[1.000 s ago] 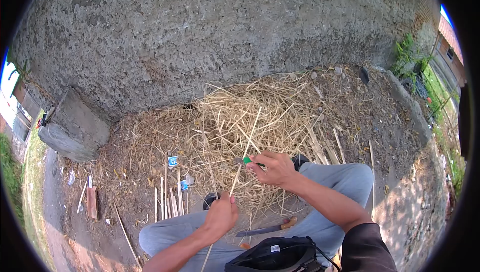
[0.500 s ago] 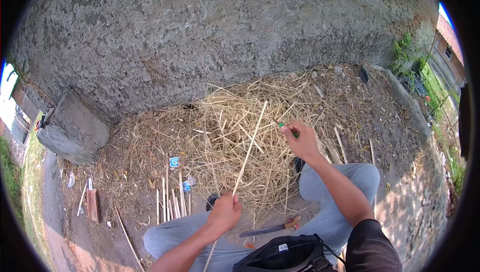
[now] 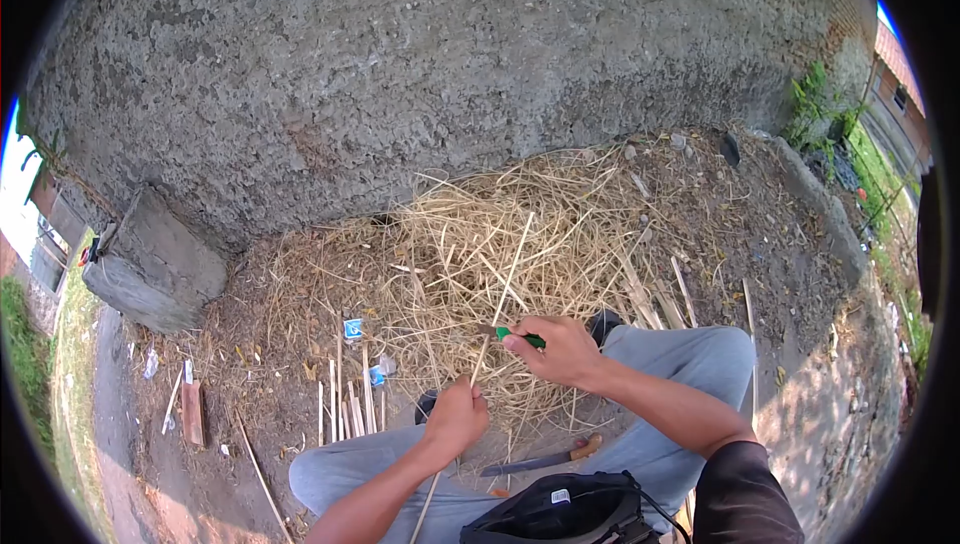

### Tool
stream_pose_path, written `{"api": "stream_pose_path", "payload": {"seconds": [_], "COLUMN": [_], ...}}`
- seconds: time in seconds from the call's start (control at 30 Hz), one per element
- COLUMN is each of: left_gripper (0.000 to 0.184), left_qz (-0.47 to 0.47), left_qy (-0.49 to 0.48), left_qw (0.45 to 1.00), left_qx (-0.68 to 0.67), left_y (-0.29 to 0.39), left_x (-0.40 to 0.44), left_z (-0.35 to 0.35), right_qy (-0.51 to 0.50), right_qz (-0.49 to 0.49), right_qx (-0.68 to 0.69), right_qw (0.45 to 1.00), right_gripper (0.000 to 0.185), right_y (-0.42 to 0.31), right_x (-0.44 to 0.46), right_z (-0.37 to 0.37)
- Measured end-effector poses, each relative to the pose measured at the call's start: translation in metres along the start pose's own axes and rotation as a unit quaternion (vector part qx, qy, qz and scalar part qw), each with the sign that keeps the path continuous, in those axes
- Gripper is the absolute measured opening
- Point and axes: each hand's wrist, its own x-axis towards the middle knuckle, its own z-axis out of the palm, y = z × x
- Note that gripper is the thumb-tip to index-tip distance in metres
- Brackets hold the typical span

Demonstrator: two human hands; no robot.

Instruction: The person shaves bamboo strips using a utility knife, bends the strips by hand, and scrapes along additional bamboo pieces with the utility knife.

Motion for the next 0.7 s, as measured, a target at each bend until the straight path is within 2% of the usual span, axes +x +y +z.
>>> {"api": "stream_pose_path", "payload": {"seconds": [0.2, 0.3, 0.37, 0.43, 0.5, 0.53, 0.6, 0.63, 0.7], "left_gripper": [0.015, 0.016, 0.017, 0.015, 0.014, 0.013, 0.012, 0.015, 0.017], "left_qz": [0.02, 0.055, 0.053, 0.049, 0.047, 0.052, 0.057, 0.028, -0.015], "left_qy": [0.003, 0.025, -0.01, -0.035, -0.064, -0.043, -0.017, -0.022, -0.025], "left_qw": [1.0, 0.998, 0.997, 0.996, 0.995, 0.997, 0.998, 0.999, 0.999], "left_qx": [-0.012, -0.009, 0.059, 0.058, 0.062, 0.025, -0.02, -0.03, -0.032], "left_y": [0.005, 0.006, 0.01, 0.002, 0.0, 0.005, 0.011, 0.009, 0.003], "left_x": [-0.003, -0.016, -0.03, -0.054, -0.062, -0.059, -0.045, -0.038, -0.027], "left_z": [-0.003, 0.005, 0.006, 0.017, 0.008, -0.002, -0.019, -0.027, -0.027], "right_qy": [-0.007, 0.043, 0.093, 0.073, 0.15, 0.156, 0.26, 0.263, 0.201], "right_qz": [0.007, -0.057, 0.022, 0.215, 0.209, 0.213, 0.23, 0.232, 0.209], "right_qx": [-0.018, -0.115, -0.126, -0.151, -0.226, -0.226, -0.082, -0.001, 0.022], "right_qw": [1.0, 0.991, 0.987, 0.962, 0.939, 0.938, 0.934, 0.936, 0.957], "right_gripper": [0.022, 0.02, 0.023, 0.028, 0.027, 0.027, 0.028, 0.03, 0.028], "right_y": [0.001, 0.008, 0.028, 0.067, 0.116, 0.122, 0.131, 0.127, 0.109], "right_x": [0.002, -0.002, 0.019, 0.041, 0.04, 0.036, 0.035, 0.037, 0.033], "right_z": [0.002, 0.005, -0.013, -0.062, -0.086, -0.086, -0.084, -0.076, -0.064]}}
